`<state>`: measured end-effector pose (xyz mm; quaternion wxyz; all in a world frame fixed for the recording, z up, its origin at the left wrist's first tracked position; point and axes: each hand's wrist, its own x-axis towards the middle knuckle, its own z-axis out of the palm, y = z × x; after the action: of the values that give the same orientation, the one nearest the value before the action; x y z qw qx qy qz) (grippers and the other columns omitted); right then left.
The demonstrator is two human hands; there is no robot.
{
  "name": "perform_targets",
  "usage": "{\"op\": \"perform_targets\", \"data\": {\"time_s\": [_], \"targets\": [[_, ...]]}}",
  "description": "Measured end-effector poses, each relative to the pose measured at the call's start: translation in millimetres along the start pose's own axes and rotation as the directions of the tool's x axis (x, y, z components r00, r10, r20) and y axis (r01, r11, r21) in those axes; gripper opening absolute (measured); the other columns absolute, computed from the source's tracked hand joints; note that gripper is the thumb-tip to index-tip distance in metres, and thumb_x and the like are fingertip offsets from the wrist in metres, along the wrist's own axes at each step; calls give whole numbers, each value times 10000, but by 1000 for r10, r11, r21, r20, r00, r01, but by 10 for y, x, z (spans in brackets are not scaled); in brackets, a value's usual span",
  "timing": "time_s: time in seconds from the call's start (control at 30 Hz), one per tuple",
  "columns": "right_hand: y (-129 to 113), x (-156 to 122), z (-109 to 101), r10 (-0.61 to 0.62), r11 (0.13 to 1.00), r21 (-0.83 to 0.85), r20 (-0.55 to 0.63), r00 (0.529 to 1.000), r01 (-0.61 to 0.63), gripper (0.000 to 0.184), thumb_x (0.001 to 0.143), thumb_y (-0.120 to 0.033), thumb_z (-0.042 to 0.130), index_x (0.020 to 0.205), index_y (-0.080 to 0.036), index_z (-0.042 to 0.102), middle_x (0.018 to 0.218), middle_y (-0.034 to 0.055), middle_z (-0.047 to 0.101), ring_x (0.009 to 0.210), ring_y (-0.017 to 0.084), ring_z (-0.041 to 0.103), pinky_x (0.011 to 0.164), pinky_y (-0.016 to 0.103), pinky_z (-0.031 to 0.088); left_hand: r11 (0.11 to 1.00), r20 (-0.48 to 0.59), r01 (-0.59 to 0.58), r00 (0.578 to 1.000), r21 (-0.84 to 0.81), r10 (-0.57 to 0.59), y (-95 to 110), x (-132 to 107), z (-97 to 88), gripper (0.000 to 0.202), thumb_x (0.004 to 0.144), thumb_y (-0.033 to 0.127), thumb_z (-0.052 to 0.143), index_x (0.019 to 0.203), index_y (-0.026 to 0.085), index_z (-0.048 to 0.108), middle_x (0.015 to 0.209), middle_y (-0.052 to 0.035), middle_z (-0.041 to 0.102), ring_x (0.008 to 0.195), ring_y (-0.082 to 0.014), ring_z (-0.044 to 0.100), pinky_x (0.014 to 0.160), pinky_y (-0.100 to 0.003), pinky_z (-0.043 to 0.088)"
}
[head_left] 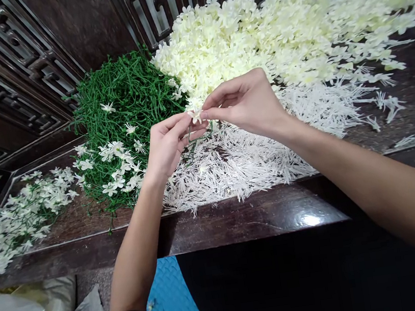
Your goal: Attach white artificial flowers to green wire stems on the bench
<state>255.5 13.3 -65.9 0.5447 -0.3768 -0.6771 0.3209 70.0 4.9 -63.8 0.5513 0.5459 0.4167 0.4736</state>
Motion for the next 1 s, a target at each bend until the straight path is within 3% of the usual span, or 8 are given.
{"op": "perform_targets", "data": {"time_s": [0.2, 0.37, 0.47, 0.63, 1.0], "targets": [[-25, -10, 14, 13, 1000, -19, -18, 1000, -13, 58, 759, -236, 861, 755, -230, 803, 828, 50, 781, 763, 219, 742, 819, 453, 670, 1000, -21, 13, 1000, 4, -12, 33, 2, -9, 242, 921, 344, 683, 874, 120, 762, 872, -96, 787, 921, -224, 799, 883, -375, 658], [-49, -20, 17, 12, 1000, -2, 32, 999, -12, 100, 753, -296, 874, 750, -236, 794, 824, 41, 784, 779, 227, 751, 828, 457, 677, 999, -11, -37, 999, 12, 37, -9, -12, -11, 165, 794, 264, 823, 895, 141, 777, 846, -56, 797, 861, -187, 793, 872, -339, 657], [-47, -23, 19, 8, 1000, 5, 67, 998, -8, 55, 764, -251, 852, 771, -232, 802, 837, 43, 789, 793, 228, 758, 835, 451, 679, 998, -36, -43, 998, 40, 44, -35, -7, -19, 193, 774, 281, 851, 888, 145, 776, 845, -50, 799, 845, -171, 788, 852, -313, 655], [-38, -30, 26, 10, 1000, -7, 66, 998, -9, 40, 770, -183, 810, 795, -214, 812, 839, 54, 795, 782, 229, 761, 839, 455, 681, 997, -28, -36, 999, 72, 38, -27, -2, -27, 224, 784, 320, 853, 857, 132, 755, 776, -46, 782, 778, -158, 785, 808, -286, 657], [-55, -39, 21, 34, 999, -4, 76, 997, -34, 41, 776, -206, 794, 811, -226, 793, 865, 38, 790, 802, 221, 746, 857, 448, 670, 982, -28, -97, 994, 165, 103, -46, -1, -25, 228, 804, 349, 833, 852, 142, 750, 789, -45, 769, 727, -131, 763, 795, -275, 641]]}}
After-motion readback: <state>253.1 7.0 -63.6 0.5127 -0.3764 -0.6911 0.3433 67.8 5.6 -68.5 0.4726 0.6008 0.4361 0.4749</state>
